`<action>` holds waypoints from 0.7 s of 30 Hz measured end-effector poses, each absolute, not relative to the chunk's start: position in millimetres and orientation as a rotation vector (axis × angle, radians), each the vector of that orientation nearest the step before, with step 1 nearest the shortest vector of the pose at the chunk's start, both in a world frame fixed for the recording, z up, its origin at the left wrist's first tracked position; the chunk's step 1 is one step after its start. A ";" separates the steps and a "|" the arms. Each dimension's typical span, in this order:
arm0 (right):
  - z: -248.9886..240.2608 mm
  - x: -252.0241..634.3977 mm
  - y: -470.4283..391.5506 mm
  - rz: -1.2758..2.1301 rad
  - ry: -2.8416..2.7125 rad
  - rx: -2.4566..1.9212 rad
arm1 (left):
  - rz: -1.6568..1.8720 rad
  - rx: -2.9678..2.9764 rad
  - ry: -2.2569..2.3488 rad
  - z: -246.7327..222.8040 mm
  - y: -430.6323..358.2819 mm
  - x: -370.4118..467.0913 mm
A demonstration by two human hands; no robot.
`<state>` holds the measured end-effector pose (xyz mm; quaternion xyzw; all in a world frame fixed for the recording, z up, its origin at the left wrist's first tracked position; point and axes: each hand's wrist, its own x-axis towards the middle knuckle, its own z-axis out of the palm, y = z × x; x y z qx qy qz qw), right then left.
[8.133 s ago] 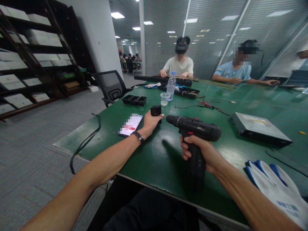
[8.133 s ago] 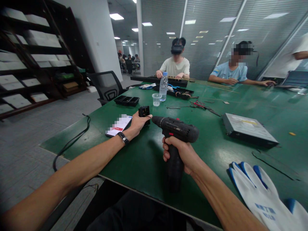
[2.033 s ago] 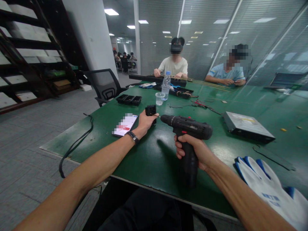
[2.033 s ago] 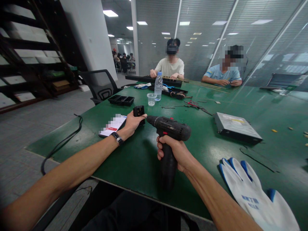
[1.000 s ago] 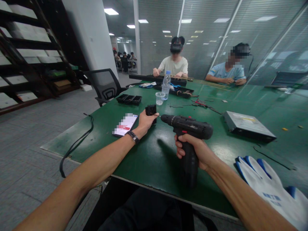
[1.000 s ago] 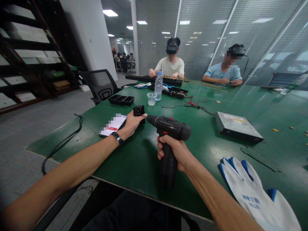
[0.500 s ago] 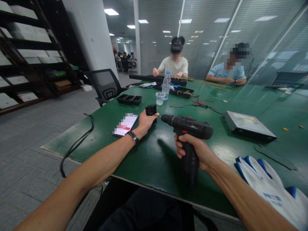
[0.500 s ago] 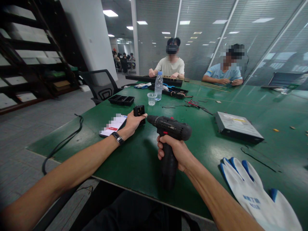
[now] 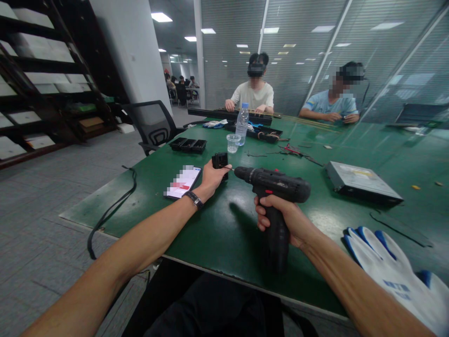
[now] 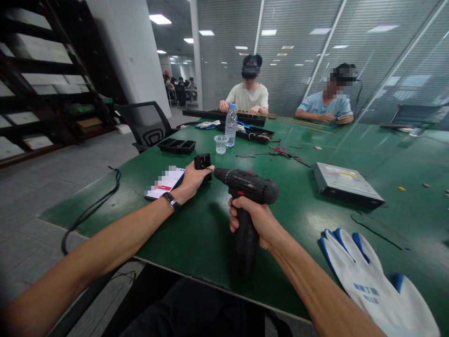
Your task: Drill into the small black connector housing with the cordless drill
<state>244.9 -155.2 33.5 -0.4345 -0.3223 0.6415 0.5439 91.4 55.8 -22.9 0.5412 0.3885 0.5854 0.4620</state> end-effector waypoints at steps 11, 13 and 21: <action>33.6 245.9 -156.0 1.521 -0.762 -1.035 | 1.430 1.306 0.966 -18.4 51.5 90.8; 34.3 245.5 -156.0 1.518 -0.761 -1.039 | 1.430 1.303 0.967 -19.3 52.3 90.9; 33.3 245.0 -155.5 1.519 -0.754 -1.039 | 1.425 1.320 0.952 -23.8 56.5 90.8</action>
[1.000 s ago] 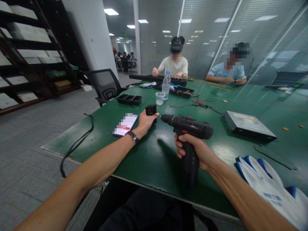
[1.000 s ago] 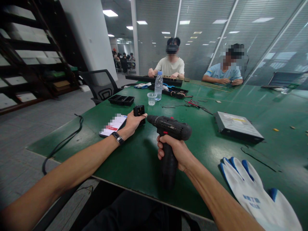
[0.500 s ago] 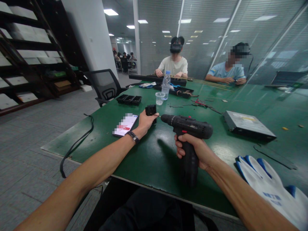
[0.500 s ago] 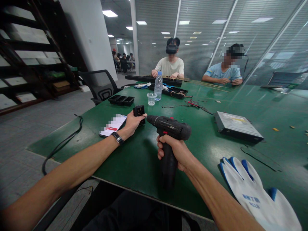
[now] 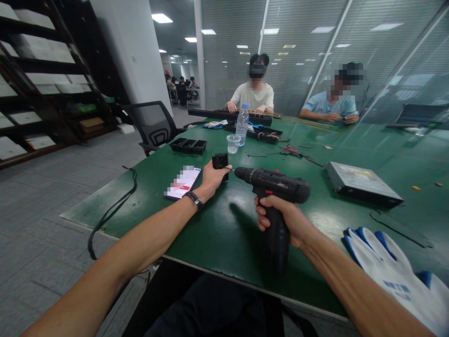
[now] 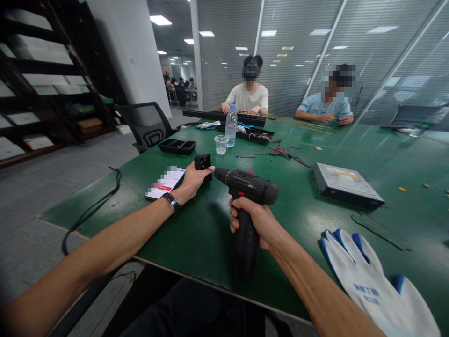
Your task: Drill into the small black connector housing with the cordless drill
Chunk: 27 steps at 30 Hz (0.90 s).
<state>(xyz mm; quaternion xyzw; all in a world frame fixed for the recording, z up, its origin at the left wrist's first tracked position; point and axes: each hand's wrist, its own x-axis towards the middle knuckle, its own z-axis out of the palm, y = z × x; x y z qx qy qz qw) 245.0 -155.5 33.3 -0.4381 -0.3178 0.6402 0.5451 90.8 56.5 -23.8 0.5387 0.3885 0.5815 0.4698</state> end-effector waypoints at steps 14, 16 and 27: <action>33.9 245.0 -155.4 1.513 -0.775 -1.045 | 1.433 1.311 0.954 -22.2 55.1 91.6; 35.0 244.7 -155.6 1.510 -0.776 -1.046 | 1.434 1.320 0.952 -22.8 55.3 91.7; 34.4 245.0 -156.2 1.518 -0.765 -1.035 | 1.431 1.313 0.962 -20.5 54.3 91.0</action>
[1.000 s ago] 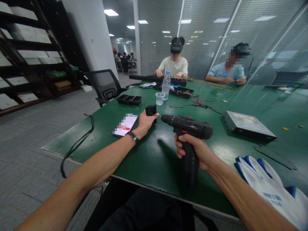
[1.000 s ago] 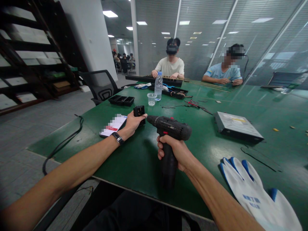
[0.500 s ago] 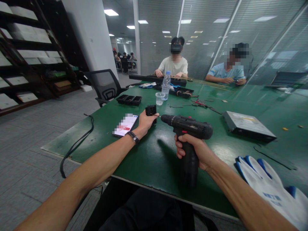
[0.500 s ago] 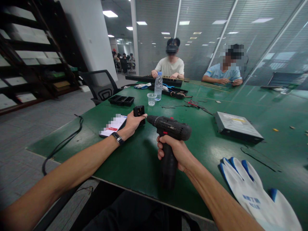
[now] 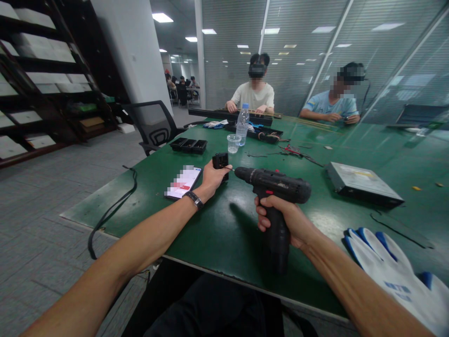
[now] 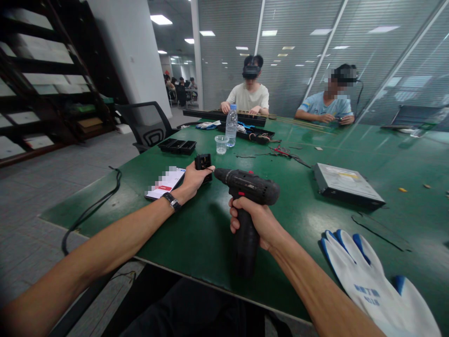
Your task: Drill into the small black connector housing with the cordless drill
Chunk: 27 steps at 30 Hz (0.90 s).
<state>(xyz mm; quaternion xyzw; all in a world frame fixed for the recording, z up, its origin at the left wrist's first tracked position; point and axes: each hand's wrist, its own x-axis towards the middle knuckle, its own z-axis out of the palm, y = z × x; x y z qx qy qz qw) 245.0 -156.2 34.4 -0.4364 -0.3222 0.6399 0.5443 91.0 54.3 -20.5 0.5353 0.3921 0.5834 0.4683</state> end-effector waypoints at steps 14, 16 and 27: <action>34.4 244.8 -155.7 1.518 -0.767 -1.046 | 1.434 1.308 0.951 -22.4 56.0 91.3; 34.5 244.5 -155.9 1.520 -0.765 -1.043 | 1.434 1.303 0.946 -22.1 55.8 91.1; 32.4 246.0 -154.7 1.518 -0.766 -1.039 | 1.435 1.328 0.947 -24.5 57.2 90.9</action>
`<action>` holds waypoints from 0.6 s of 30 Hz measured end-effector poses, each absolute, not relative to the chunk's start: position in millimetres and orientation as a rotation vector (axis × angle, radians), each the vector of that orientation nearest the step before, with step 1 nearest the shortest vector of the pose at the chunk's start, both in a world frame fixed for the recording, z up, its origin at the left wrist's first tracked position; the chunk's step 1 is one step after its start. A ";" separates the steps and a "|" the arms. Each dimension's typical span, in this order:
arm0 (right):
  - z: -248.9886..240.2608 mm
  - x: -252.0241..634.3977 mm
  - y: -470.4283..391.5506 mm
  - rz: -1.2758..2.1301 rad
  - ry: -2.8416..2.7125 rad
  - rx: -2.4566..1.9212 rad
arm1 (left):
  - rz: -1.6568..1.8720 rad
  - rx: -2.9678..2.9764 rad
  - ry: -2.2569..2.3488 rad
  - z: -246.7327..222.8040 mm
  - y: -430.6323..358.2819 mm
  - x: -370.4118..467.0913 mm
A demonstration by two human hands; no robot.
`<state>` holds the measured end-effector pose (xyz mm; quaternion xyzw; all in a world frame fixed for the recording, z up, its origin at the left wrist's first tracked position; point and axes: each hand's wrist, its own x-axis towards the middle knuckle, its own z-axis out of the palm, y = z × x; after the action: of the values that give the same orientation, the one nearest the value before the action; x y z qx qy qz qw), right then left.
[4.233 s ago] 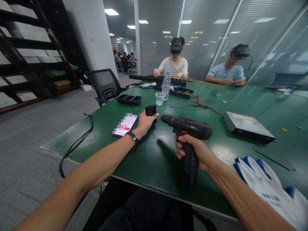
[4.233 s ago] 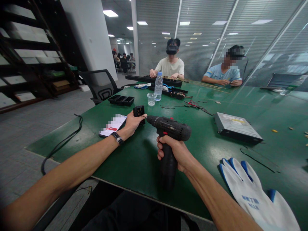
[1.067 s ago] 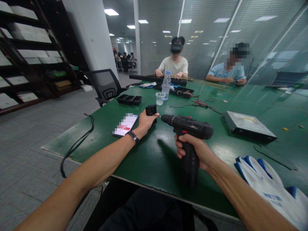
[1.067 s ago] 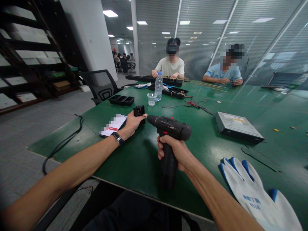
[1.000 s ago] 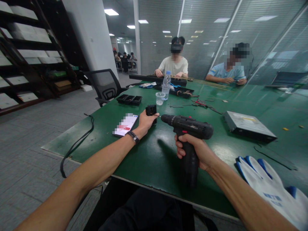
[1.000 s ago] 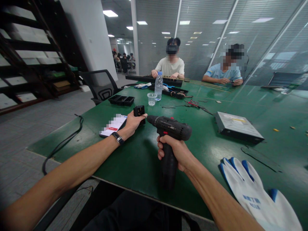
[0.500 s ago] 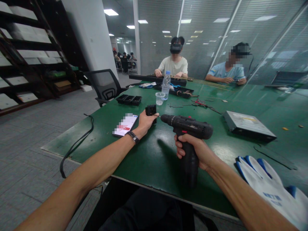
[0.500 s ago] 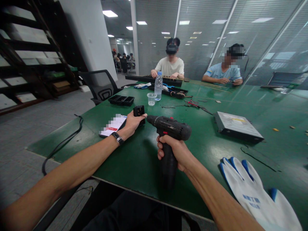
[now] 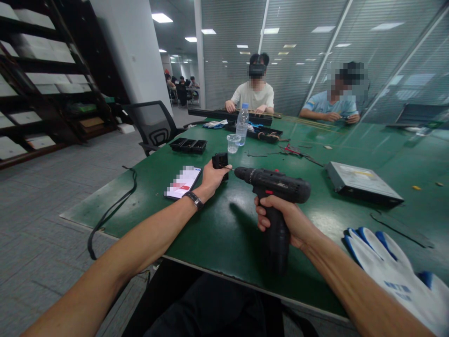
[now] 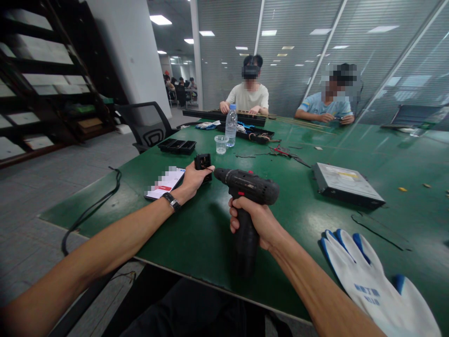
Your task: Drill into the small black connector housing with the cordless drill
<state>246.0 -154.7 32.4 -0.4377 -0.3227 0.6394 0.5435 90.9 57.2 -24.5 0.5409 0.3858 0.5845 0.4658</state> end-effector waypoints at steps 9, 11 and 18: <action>34.4 244.7 -154.3 1.523 -0.760 -1.036 | 1.438 1.307 0.950 -21.2 55.3 91.5; 34.4 244.8 -155.2 1.524 -0.761 -1.035 | 1.436 1.308 0.961 -21.4 55.5 91.4; 33.5 245.3 -155.1 1.525 -0.767 -1.026 | 1.433 1.321 0.960 -21.5 55.1 90.7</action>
<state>245.3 -155.1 33.5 -0.4322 -0.3230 0.6427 0.5439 90.7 55.1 -21.5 0.5382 0.3909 0.5836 0.4659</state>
